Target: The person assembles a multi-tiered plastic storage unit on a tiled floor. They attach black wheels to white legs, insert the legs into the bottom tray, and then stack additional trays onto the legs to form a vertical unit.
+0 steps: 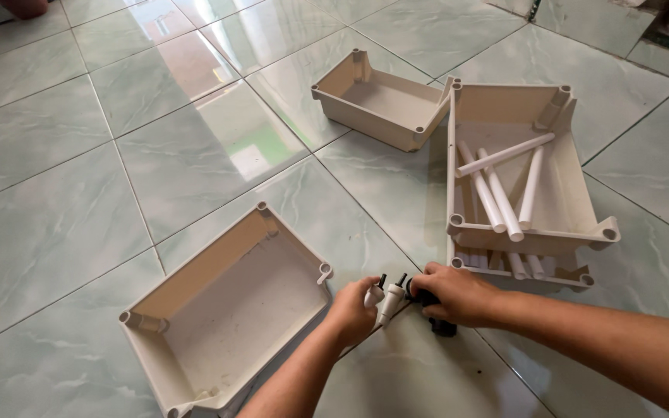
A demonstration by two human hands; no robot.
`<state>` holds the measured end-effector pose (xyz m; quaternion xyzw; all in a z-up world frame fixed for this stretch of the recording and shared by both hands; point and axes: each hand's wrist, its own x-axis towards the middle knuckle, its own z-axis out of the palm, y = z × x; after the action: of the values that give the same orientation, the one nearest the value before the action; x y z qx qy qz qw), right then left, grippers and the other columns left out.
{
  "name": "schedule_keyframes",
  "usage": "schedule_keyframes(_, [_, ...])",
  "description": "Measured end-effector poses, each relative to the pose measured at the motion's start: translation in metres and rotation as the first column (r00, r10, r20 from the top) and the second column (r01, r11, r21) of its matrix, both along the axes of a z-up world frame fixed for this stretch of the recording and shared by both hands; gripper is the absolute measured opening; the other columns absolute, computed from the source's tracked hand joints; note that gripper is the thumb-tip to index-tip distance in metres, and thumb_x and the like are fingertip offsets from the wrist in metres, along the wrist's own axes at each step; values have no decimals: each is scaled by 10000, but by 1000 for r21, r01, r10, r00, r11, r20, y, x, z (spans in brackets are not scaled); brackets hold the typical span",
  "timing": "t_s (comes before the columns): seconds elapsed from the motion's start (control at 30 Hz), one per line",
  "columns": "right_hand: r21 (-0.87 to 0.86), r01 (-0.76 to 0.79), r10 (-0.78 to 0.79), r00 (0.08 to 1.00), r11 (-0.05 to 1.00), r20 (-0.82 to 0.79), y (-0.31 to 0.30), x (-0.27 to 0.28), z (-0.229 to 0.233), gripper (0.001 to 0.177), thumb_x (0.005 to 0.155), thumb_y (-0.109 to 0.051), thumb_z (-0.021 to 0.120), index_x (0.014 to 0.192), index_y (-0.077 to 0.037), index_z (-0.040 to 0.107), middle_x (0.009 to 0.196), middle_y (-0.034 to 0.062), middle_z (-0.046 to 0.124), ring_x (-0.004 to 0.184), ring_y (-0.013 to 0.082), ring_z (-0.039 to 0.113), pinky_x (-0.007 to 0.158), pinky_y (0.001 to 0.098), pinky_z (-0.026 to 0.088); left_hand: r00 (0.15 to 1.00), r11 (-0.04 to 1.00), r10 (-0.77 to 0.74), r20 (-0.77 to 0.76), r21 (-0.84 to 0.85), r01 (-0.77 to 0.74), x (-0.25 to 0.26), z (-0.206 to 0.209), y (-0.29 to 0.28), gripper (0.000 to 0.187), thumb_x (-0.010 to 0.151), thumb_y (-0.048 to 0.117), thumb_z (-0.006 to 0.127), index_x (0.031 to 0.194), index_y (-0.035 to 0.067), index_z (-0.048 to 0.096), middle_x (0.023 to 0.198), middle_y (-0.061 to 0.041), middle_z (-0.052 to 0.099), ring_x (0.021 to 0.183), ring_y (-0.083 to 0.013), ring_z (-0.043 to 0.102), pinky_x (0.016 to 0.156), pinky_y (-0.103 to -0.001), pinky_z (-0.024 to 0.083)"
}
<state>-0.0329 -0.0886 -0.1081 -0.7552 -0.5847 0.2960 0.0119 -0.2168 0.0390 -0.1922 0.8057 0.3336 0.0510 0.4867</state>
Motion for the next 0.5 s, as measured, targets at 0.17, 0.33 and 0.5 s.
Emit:
schedule_keyframes(0.17, [-39, -21, 23, 998, 999, 65, 3, -4, 1, 471, 778, -150, 791, 1215, -246, 643, 1260, 13, 571, 1103, 274, 672, 968, 395, 550, 992, 998, -21, -124, -64, 13, 0, 2, -14, 666, 797, -24, 629, 1429, 169, 549, 1332, -164, 639, 1268, -317, 602, 1036, -370, 489])
schedule_keyframes(0.33, [-52, -41, 44, 998, 998, 45, 7, 6, 15, 586, 759, -169, 815, 1300, -232, 598, 1302, 32, 558, 1153, 268, 644, 989, 388, 540, 1000, 999, -13, -3, -34, 13, -8, 16, -13, 473, 929, 131, 633, 1399, 132, 582, 1324, -183, 649, 1253, -334, 612, 1030, -383, 489])
schedule_keyframes(0.5, [55, -55, 54, 999, 997, 3, 21, 19, 10, 450, 846, -264, 783, 1261, -175, 631, 1222, 83, 653, 1165, 265, 642, 987, 392, 522, 997, 1000, -16, 70, 12, 15, -25, 41, 5, 402, 895, 87, 603, 1294, 107, 651, 1277, -151, 686, 1114, -287, 691, 927, -365, 555])
